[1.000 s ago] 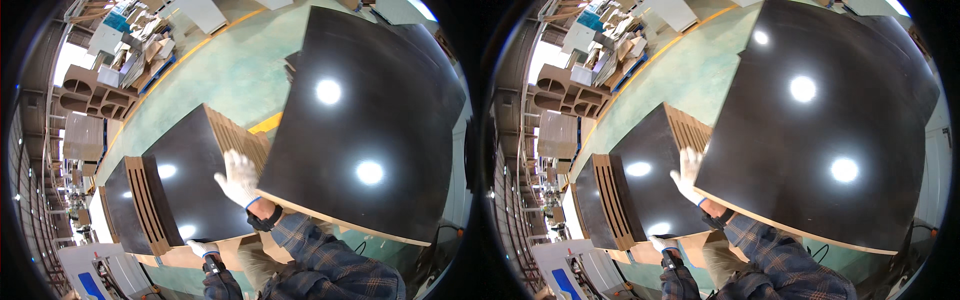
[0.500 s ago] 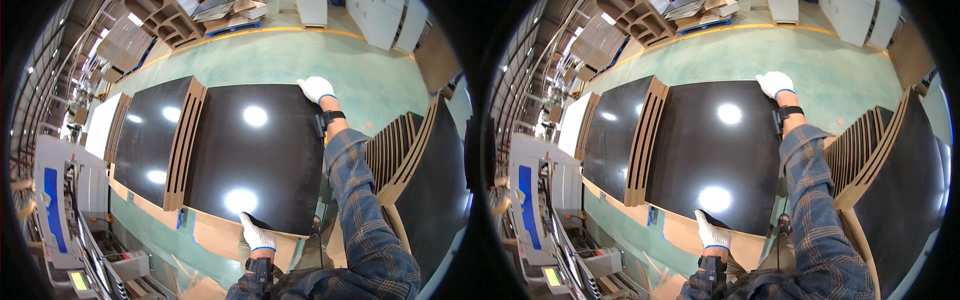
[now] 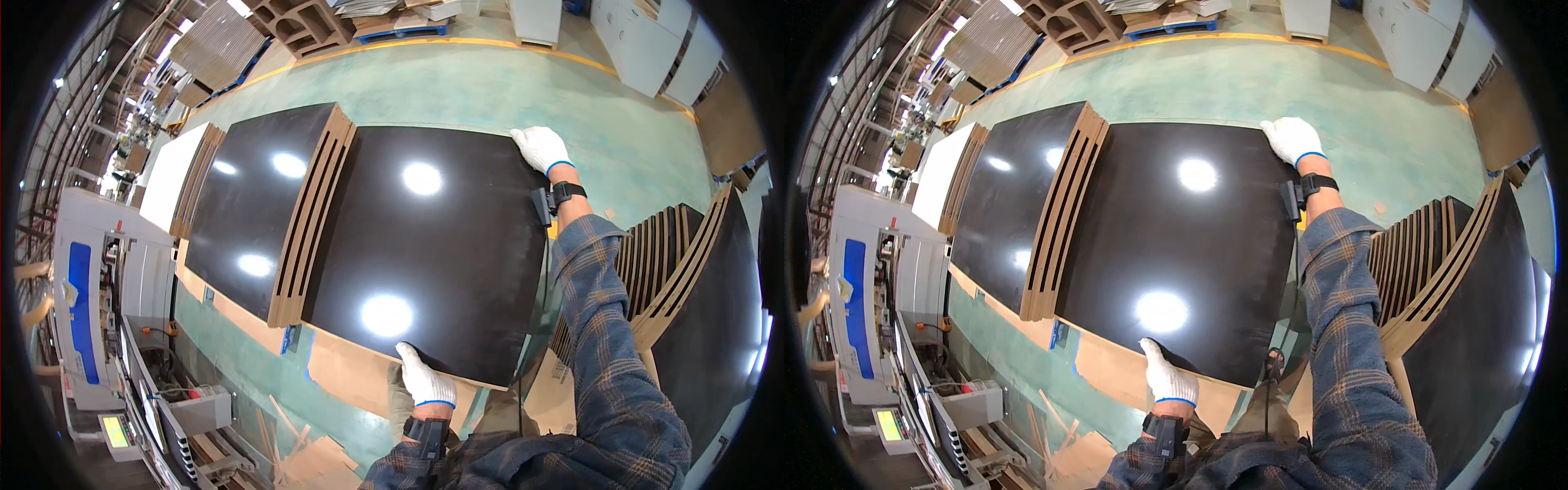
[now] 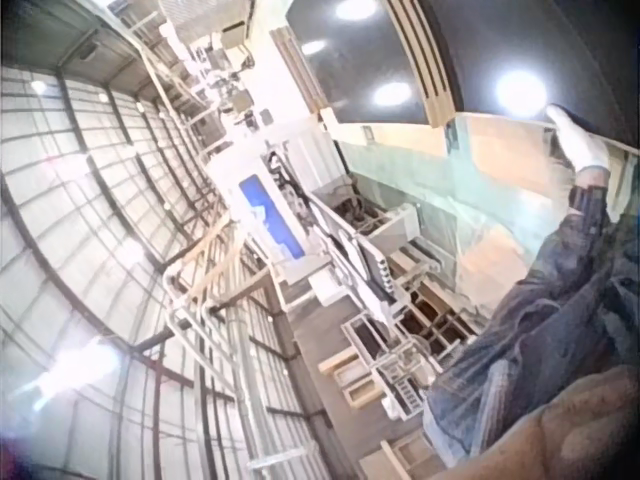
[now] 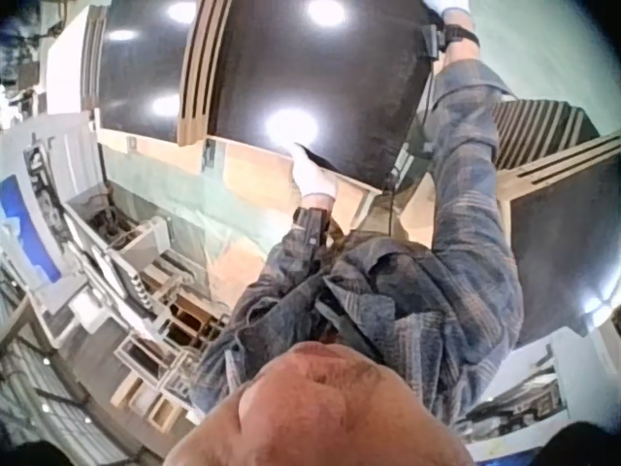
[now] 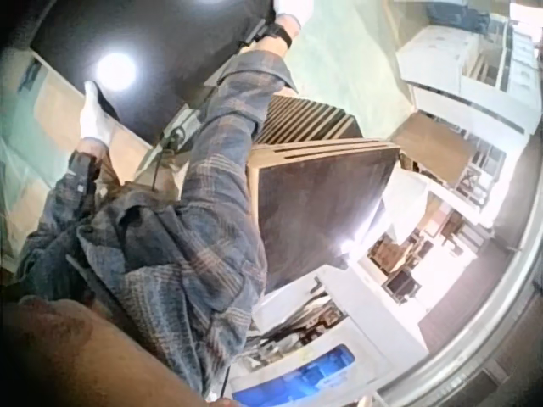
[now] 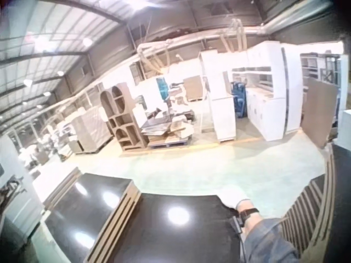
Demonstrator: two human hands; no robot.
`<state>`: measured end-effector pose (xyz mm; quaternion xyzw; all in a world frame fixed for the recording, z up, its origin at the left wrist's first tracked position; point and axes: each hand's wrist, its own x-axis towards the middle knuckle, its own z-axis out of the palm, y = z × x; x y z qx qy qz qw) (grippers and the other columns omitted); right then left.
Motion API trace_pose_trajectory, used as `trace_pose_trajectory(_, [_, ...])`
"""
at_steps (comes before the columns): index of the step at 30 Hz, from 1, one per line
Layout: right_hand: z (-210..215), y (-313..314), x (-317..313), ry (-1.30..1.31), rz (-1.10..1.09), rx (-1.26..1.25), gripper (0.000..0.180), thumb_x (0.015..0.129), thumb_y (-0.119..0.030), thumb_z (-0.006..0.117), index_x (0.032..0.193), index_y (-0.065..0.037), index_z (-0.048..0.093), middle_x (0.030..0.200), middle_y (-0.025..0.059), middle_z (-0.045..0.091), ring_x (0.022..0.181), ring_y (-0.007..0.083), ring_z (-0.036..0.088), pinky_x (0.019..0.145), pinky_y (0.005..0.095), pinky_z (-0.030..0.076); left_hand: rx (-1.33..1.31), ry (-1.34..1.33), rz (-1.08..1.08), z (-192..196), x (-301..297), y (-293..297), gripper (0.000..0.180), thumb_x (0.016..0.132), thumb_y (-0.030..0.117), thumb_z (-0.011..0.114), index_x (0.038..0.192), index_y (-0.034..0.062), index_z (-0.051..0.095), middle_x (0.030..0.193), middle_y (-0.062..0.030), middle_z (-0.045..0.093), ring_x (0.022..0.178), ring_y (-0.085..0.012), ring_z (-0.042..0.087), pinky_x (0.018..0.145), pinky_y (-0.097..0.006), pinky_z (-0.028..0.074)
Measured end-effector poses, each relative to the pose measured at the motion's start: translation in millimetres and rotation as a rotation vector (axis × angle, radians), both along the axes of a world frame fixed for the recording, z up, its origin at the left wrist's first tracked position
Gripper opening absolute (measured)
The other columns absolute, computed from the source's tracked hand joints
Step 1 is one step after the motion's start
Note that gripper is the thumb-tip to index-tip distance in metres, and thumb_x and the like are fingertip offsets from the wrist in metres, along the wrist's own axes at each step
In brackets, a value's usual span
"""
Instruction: Moving large dark laminate panels from a production line stack to a secondary transport stack in a factory.
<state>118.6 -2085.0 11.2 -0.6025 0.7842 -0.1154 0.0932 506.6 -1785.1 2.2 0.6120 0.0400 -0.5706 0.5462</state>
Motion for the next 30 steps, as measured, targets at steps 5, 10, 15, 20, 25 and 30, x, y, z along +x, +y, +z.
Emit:
trace_pose_trajectory(5, [-5.0,-5.0,36.0,0.023,0.106,0.017,0.064,0.110,-0.048,0.036,0.106,-0.001,0.078,0.121,0.0289,0.072,0.115,0.0482,0.067,0.103,0.0546,0.051,-0.044,-0.089,0.069,-10.8,21.6,-1.3,0.068,0.109,0.055,0.059,0.143,-0.0046,0.057,0.139,-0.0172,0.064,0.119,-0.0293,0.063,0.104,-0.044,0.053])
trace_pose_trajectory(10, [-25.9,-13.5,-28.6,0.145,0.112,-0.024,0.065,0.112,-0.047,0.033,0.107,0.001,0.077,0.115,0.0307,0.072,0.112,0.0497,0.067,0.102,0.0557,0.051,-0.044,-0.090,0.042,6.7,-10.0,-3.6,0.081,0.108,0.057,0.060,0.155,-0.0054,0.043,0.145,-0.0202,0.060,0.125,-0.0316,0.062,0.107,-0.045,0.052])
trace_pose_trajectory(15, [-30.2,38.2,26.1,0.046,-0.304,-0.270,0.062,0.106,-0.053,0.051,0.146,-0.006,0.063,0.145,0.0223,0.065,0.133,0.0444,0.061,0.112,0.0524,0.048,0.028,-0.097,0.036,-15.8,9.8,11.0,0.094,0.106,0.057,0.062,0.167,-0.0051,0.026,0.161,-0.0233,0.047,0.140,-0.0335,0.054,0.113,-0.045,0.049])
trace_pose_trajectory(20, [-8.4,132.6,55.7,-0.120,-0.502,-0.210,0.074,0.101,-0.060,0.055,0.141,0.002,0.064,0.139,0.0336,0.065,0.132,0.0508,0.061,0.114,0.0556,0.046,-0.060,-0.372,-0.257,-2.3,6.6,13.7,0.076,0.109,0.060,0.054,0.143,-0.0073,0.057,0.145,-0.0190,0.062,0.132,-0.0252,0.058,0.112,-0.037,0.046])
trace_pose_trajectory(25, [42.2,191.6,163.3,-0.215,-0.274,-0.331,0.067,0.098,-0.049,0.066,0.139,0.004,0.064,0.139,0.0326,0.065,0.133,0.0467,0.061,0.114,0.0508,0.048,-0.182,-0.066,-0.234,7.0,59.9,22.8,0.066,0.107,0.061,0.058,0.142,0.0049,0.060,0.126,-0.0120,0.064,0.118,-0.0286,0.063,0.104,-0.046,0.051])
trace_pose_trajectory(30, [181.2,267.5,194.1,-0.416,-0.022,-0.616,0.059,0.095,-0.036,0.074,0.139,0.002,0.065,0.133,0.0259,0.071,0.120,0.0377,0.071,0.104,0.0449,0.055,-0.114,0.362,-0.401,-35.0,58.4,71.7,0.054,0.107,0.050,0.065,0.127,-0.0003,0.063,0.119,-0.0146,0.070,0.111,-0.0309,0.068,0.095,-0.048,0.057])
